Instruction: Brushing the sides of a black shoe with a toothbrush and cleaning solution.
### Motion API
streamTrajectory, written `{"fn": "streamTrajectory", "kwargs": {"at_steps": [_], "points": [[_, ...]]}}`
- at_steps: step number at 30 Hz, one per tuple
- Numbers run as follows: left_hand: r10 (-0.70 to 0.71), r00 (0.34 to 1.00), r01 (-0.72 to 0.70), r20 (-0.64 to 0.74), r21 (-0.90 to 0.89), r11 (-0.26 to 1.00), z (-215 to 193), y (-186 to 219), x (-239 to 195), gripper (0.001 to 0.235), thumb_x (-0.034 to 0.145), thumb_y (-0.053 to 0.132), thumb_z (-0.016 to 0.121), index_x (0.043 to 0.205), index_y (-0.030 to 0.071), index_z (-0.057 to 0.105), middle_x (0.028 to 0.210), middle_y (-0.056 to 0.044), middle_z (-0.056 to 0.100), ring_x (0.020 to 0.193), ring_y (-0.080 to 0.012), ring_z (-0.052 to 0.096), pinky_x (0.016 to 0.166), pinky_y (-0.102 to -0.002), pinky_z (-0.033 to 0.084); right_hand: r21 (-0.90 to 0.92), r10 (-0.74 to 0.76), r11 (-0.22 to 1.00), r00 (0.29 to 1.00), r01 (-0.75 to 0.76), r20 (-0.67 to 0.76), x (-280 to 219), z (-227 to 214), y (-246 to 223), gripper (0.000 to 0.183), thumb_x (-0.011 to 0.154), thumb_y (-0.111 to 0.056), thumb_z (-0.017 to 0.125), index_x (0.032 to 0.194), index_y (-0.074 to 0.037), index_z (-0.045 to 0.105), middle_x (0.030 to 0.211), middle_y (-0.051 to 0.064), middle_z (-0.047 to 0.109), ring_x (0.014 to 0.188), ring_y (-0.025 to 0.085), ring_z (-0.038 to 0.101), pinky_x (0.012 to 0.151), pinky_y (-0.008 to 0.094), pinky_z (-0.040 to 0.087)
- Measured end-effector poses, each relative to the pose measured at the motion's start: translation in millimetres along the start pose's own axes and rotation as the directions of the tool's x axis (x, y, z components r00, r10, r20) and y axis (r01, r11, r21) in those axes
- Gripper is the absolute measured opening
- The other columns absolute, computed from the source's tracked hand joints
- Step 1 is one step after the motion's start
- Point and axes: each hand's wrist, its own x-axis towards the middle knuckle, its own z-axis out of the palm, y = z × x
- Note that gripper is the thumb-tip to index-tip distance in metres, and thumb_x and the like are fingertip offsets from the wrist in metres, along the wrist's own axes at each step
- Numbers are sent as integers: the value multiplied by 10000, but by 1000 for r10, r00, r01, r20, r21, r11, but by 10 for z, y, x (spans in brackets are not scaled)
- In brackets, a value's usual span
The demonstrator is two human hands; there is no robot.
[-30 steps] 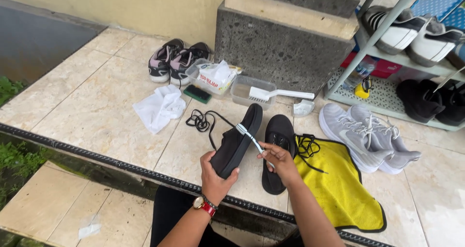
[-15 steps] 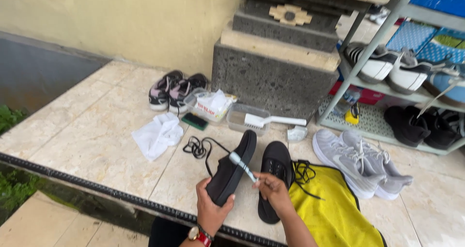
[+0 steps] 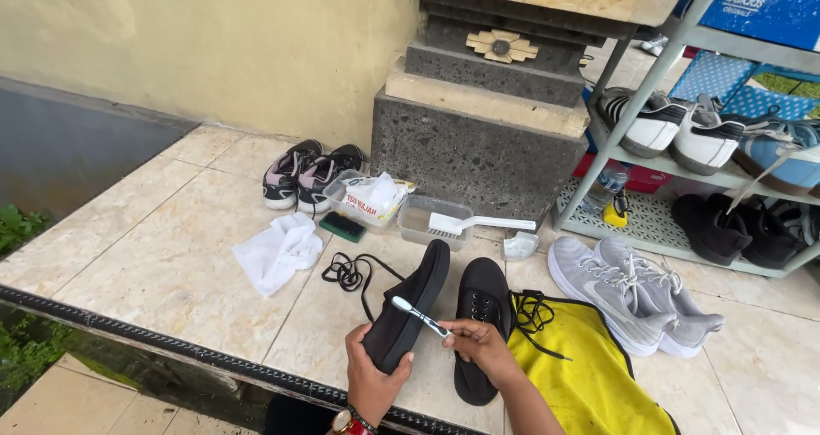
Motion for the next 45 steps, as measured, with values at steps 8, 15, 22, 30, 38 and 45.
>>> {"fn": "streamTrajectory", "kwargs": {"at_steps": [8,15,22,30,38,45], "points": [[56,998,-57,17,15,998,-1,-11,-7,812,697,332,866,1337,107,419,1311,-113,493,1187,-305,581,901,-465,583,151,-66,984,981,95,-183,119,-4,308,374,922,-34,689,1293,-26,733,890,183,773,570,160,533,494,266,415],[78,997,-78,0,12,997,3,-26,8,818,704,370,854,1343,107,416,1310,-117,498,1190,-305,583,897,-461,594,64,-93,994,990,86,109,64,-82,204,343,945,25,668,1253,-90,767,879,131,794,548,111,482,519,215,393],[111,994,-111,2,11,994,-2,-31,-1,830,691,328,858,1352,100,411,1304,-124,485,1180,-307,570,906,-456,583,188,-68,977,984,98,-163,74,51,213,376,945,-129,684,1310,-41,704,873,161,752,487,121,445,453,230,386],[139,990,-139,-24,16,990,-5,-32,-2,834,692,318,862,1349,75,411,1303,-141,495,1177,-319,571,913,-461,575,92,-86,993,993,79,83,85,-49,248,343,927,-20,698,1263,-58,760,887,162,778,550,120,452,522,242,410],[152,988,-152,-21,6,988,-2,-42,-13,837,693,307,866,1354,81,406,1301,-138,487,1163,-314,574,904,-453,575,85,-36,995,993,45,-111,49,57,168,354,926,-97,712,1278,-97,751,894,136,780,509,117,475,484,228,400],[189,982,-189,-30,10,982,-10,-13,-9,811,703,291,857,1345,65,417,1285,-134,491,1169,-317,569,926,-467,563,168,-35,984,991,56,-126,61,4,206,356,938,-121,693,1291,-102,729,922,141,763,491,135,493,437,223,370]]}}
